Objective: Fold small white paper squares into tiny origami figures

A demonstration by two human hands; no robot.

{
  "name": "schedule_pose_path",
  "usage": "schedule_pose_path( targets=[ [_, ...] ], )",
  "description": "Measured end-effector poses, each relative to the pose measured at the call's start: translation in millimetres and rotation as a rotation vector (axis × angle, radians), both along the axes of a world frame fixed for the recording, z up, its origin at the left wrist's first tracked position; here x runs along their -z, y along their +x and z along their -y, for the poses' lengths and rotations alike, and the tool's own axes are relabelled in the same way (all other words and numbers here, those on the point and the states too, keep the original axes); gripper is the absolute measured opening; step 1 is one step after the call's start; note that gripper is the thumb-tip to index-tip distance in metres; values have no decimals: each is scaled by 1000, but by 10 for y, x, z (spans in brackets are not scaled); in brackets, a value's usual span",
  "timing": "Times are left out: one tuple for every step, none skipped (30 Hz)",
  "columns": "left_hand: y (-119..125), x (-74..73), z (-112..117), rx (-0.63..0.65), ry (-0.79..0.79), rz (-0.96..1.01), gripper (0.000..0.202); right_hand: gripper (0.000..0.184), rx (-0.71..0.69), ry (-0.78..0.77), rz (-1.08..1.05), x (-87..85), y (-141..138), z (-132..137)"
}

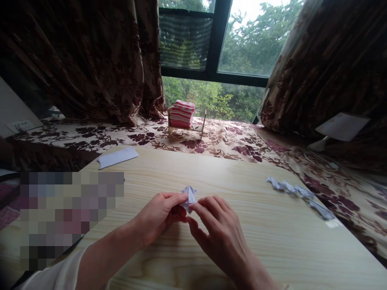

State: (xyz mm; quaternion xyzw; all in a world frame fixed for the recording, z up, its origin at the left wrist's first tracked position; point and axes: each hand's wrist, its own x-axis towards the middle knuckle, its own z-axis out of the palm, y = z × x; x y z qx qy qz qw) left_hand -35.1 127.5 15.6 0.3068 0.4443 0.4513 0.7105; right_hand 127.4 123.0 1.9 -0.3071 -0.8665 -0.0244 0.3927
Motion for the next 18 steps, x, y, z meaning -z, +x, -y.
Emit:
schedule_pose_path(
  targets=[
    [-1, -1, 0, 0, -9, 4, 24, 22, 1, 0, -1, -4, 1, 2],
    [-2, -3, 1, 1, -16, 7, 23, 23, 0, 1, -3, -8, 1, 3],
    [-1, -6, 3, 1, -18, 9, 23, 22, 0, 1, -5, -11, 2, 4],
    [0, -10, 5, 2, -16, 7, 23, 22, 0, 0, -6, -13, 3, 4],
    [2, -13, 8, 4, -12, 2, 23, 21, 1, -1, -7, -14, 3, 4],
    [4, -16, 11, 7, -8, -6, 23, 20, 2, -3, -10, -14, 4, 4],
    [6, -18, 13, 10, -3, -15, 23, 19, 2, -6, -13, -12, 5, 3],
    [9, -19, 15, 12, 1, -24, 24, 19, 1, -10, -17, -10, 7, 1],
    [11, -19, 16, 13, 4, -31, 24, 19, -1, -15, -21, -7, 10, -1],
    [13, -18, 17, 13, 4, -36, 24, 19, -4, -22, -25, -3, 13, -3],
    [14, -16, 17, 11, 4, -40, 24, 19, -8, -28, -29, 1, 16, -5],
    [15, -15, 17, 11, 4, -44, 24, 19, -11, -35, -31, 5, 19, -6],
    [15, -15, 17, 11, 5, -49, 24, 18, -13, -42, -33, 9, 22, -7],
    [15, -15, 17, 11, 4, -55, 24, 18, -15, -50, -34, 13, 24, -6],
    [14, -16, 17, 14, 3, -59, 24, 18, -17, -57, -36, 16, 25, -6],
    [13, -18, 18, 18, 1, -63, 24, 19, -20, -61, -40, 18, 25, -4],
    [12, -20, 18, 20, -1, -64, 24, 19, -23, -64, -46, 19, 25, -3],
    [10, -22, 18, 19, -5, -64, 24, 19, -24, -67, -52, 19, 24, -1]
  ],
)
